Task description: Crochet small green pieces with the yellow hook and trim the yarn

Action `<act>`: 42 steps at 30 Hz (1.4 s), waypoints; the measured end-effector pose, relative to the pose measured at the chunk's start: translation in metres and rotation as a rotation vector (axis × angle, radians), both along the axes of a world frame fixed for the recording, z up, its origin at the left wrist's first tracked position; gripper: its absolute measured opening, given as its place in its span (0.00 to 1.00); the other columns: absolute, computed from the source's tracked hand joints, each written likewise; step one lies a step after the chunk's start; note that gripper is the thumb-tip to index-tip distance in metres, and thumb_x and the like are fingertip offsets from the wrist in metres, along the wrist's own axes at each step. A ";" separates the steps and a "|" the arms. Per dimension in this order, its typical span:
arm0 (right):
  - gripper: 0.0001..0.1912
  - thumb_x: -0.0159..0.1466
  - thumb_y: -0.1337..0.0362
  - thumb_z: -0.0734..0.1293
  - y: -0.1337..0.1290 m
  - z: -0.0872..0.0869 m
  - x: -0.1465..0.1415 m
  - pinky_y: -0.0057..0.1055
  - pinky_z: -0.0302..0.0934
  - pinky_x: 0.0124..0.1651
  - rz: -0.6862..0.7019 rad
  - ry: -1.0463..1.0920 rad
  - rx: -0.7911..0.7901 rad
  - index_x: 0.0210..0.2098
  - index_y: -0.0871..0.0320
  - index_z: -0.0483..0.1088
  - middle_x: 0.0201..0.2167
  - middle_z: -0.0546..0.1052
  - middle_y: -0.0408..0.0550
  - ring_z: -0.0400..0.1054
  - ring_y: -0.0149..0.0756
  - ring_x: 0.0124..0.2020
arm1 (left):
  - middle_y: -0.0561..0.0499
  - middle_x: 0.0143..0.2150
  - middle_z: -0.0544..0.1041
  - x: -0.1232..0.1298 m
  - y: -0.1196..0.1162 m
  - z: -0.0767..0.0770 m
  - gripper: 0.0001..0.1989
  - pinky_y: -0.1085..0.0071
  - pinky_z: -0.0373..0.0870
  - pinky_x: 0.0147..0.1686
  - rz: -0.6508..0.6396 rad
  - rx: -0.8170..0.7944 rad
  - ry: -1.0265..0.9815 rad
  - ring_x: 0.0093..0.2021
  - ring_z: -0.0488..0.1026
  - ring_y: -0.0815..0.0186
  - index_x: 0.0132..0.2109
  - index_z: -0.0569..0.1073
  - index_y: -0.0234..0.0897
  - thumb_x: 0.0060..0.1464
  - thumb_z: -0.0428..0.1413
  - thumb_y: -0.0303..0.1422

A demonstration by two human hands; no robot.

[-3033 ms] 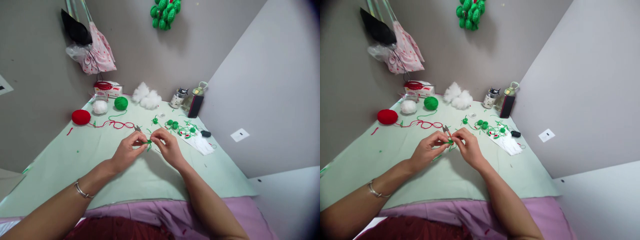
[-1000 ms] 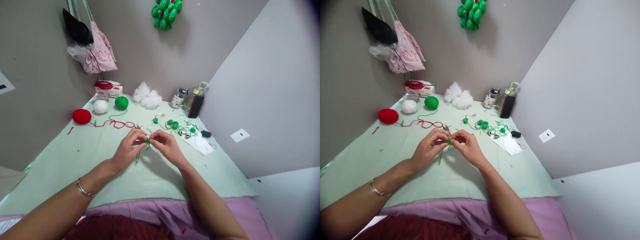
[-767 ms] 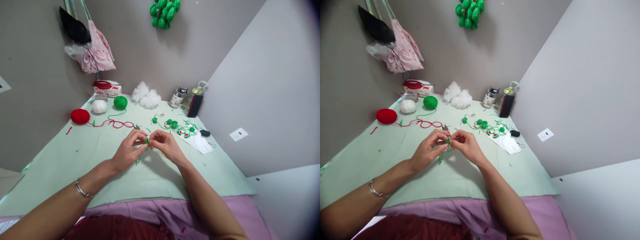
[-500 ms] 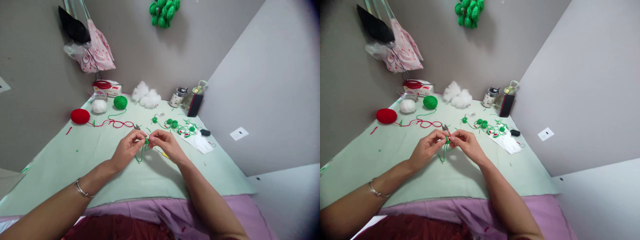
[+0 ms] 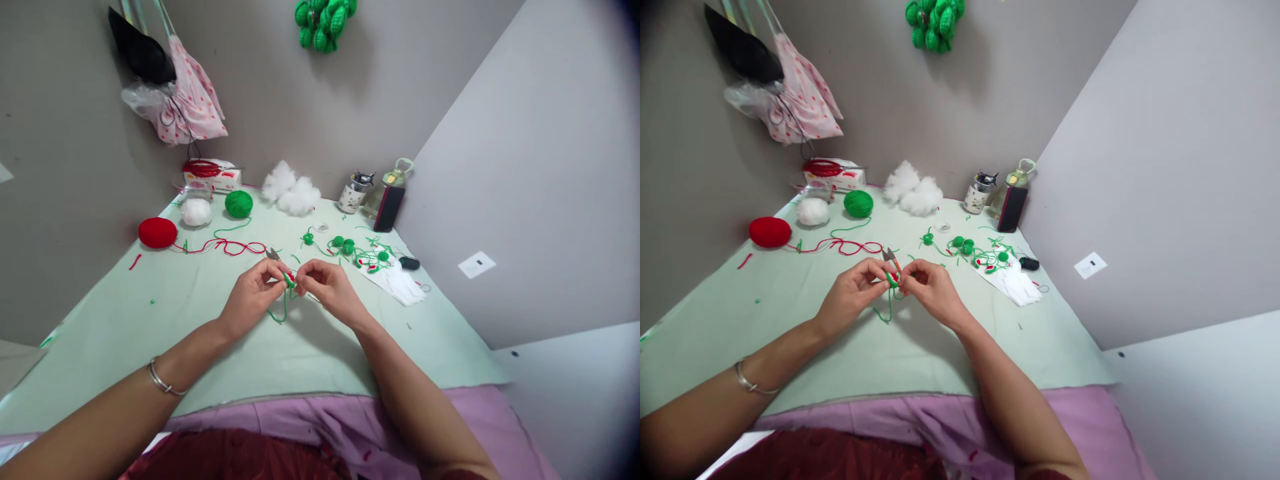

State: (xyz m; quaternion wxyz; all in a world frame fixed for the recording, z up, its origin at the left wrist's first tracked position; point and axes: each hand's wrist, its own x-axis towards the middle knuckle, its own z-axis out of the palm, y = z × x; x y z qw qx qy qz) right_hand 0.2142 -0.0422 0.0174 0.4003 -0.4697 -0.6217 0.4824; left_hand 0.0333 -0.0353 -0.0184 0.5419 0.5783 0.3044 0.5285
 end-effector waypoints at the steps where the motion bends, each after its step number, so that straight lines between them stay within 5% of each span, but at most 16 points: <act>1: 0.07 0.60 0.61 0.70 -0.001 0.000 -0.001 0.29 0.64 0.36 0.004 -0.010 0.022 0.31 0.59 0.71 0.26 0.76 0.42 0.70 0.31 0.29 | 0.48 0.42 0.76 0.000 0.000 0.000 0.09 0.62 0.70 0.50 0.001 -0.006 -0.003 0.47 0.75 0.61 0.32 0.69 0.38 0.55 0.62 0.31; 9: 0.01 0.62 0.65 0.66 -0.006 -0.016 -0.013 0.31 0.63 0.37 -0.081 -0.269 0.322 0.35 0.56 0.68 0.30 0.74 0.42 0.68 0.31 0.30 | 0.53 0.36 0.74 -0.001 0.001 0.003 0.06 0.68 0.69 0.43 0.012 -0.060 0.044 0.39 0.72 0.65 0.37 0.73 0.38 0.52 0.62 0.28; 20: 0.03 0.55 0.65 0.66 -0.003 -0.012 -0.013 0.28 0.55 0.28 -0.129 -0.096 0.094 0.31 0.56 0.67 0.22 0.69 0.37 0.62 0.28 0.24 | 0.53 0.36 0.73 0.002 0.001 0.004 0.08 0.67 0.73 0.41 -0.082 -0.097 0.052 0.38 0.74 0.65 0.36 0.71 0.38 0.53 0.63 0.32; 27: 0.04 0.58 0.63 0.68 -0.001 -0.001 -0.006 0.28 0.61 0.33 -0.017 0.114 -0.017 0.32 0.58 0.71 0.23 0.73 0.39 0.66 0.28 0.25 | 0.51 0.40 0.74 0.001 -0.001 0.000 0.07 0.65 0.73 0.45 -0.084 -0.010 0.039 0.43 0.75 0.62 0.41 0.72 0.38 0.58 0.62 0.34; 35: 0.16 0.58 0.55 0.76 -0.004 0.006 -0.001 0.29 0.64 0.37 0.035 0.056 0.079 0.38 0.58 0.75 0.31 0.76 0.42 0.70 0.30 0.32 | 0.49 0.41 0.77 -0.004 -0.001 0.003 0.08 0.66 0.72 0.47 -0.002 0.013 0.045 0.44 0.76 0.62 0.44 0.74 0.39 0.61 0.61 0.36; 42: 0.19 0.59 0.47 0.74 -0.005 -0.005 -0.005 0.29 0.61 0.34 -0.054 -0.181 0.186 0.32 0.57 0.71 0.28 0.74 0.42 0.65 0.30 0.29 | 0.49 0.41 0.78 -0.004 -0.002 0.007 0.08 0.66 0.73 0.46 0.056 0.004 0.082 0.44 0.76 0.60 0.41 0.77 0.38 0.56 0.64 0.36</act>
